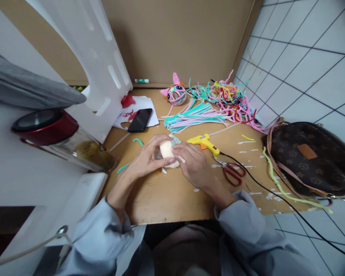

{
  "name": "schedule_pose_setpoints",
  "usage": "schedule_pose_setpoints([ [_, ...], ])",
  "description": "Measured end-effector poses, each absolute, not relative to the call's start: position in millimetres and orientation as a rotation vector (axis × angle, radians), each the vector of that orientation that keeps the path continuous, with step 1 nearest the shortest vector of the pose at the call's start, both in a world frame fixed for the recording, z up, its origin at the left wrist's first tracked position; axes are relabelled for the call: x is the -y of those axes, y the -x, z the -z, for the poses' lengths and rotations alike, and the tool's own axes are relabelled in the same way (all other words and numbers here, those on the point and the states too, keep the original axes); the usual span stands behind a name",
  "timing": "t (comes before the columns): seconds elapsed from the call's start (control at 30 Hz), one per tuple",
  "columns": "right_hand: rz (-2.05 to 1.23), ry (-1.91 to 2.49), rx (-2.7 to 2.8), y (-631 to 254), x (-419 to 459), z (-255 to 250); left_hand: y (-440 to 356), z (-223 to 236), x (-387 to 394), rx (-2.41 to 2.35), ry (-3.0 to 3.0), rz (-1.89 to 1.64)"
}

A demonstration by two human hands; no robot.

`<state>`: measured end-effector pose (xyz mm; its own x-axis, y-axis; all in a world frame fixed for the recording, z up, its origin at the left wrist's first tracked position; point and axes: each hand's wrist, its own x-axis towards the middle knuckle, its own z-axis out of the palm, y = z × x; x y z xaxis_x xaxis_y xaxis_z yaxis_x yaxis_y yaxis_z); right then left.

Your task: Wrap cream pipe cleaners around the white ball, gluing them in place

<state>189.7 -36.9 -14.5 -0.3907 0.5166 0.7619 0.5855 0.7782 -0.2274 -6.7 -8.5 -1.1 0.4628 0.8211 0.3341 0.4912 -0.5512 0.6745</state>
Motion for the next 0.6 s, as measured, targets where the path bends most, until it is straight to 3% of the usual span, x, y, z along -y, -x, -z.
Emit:
schedule_pose_setpoints([
  [0.6, 0.080, 0.790, 2.055, -189.4, 38.5, 12.3, 7.6, 2.8, 9.4, -1.119, -2.148, -0.919],
])
